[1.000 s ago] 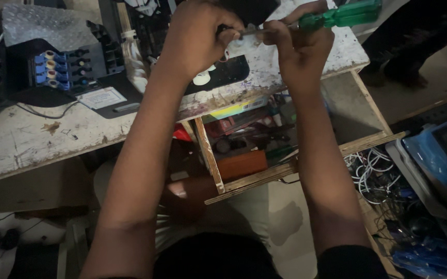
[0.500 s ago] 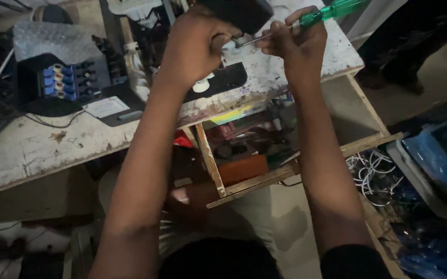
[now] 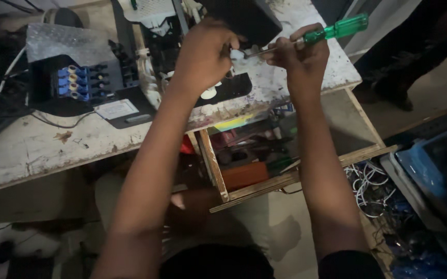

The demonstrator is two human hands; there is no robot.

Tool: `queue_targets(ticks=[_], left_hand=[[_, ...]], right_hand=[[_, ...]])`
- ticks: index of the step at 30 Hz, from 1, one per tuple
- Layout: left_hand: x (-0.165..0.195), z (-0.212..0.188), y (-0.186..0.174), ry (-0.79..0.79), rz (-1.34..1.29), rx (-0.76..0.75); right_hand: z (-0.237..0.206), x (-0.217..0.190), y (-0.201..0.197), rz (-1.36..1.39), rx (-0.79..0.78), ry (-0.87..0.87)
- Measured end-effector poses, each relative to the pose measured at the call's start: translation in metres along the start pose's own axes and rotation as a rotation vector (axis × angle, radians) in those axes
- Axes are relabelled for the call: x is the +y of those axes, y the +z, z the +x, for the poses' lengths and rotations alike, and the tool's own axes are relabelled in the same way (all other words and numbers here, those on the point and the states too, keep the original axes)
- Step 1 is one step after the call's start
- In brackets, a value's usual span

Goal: The person uses a screwdriver to remove screws from a printer's internal mechanism, detaches a white plastic component, and then reattaches it. The person continues to adjust and tighten screws on the printer's internal parts.

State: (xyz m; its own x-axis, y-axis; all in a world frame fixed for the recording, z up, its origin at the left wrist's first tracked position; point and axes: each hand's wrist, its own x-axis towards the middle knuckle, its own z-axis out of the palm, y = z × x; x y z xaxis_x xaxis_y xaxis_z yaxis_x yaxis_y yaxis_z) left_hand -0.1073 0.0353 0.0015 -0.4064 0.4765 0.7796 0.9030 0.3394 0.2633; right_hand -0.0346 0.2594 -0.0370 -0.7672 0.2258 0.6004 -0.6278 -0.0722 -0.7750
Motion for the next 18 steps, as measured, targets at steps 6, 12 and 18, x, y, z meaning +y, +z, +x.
queue_targets(ticks=[6, 12, 18], left_hand=[[0.002, 0.004, -0.005, 0.062, 0.057, -0.078], [0.014, 0.009, -0.015, 0.025, 0.117, -0.149], [0.018, 0.004, -0.022, 0.090, 0.093, -0.104]], right_hand=[[-0.001, 0.007, 0.014, -0.022, 0.050, -0.039], [-0.003, 0.002, 0.014, 0.002, 0.053, -0.114], [0.002, -0.006, -0.005, -0.338, 0.159, -0.194]])
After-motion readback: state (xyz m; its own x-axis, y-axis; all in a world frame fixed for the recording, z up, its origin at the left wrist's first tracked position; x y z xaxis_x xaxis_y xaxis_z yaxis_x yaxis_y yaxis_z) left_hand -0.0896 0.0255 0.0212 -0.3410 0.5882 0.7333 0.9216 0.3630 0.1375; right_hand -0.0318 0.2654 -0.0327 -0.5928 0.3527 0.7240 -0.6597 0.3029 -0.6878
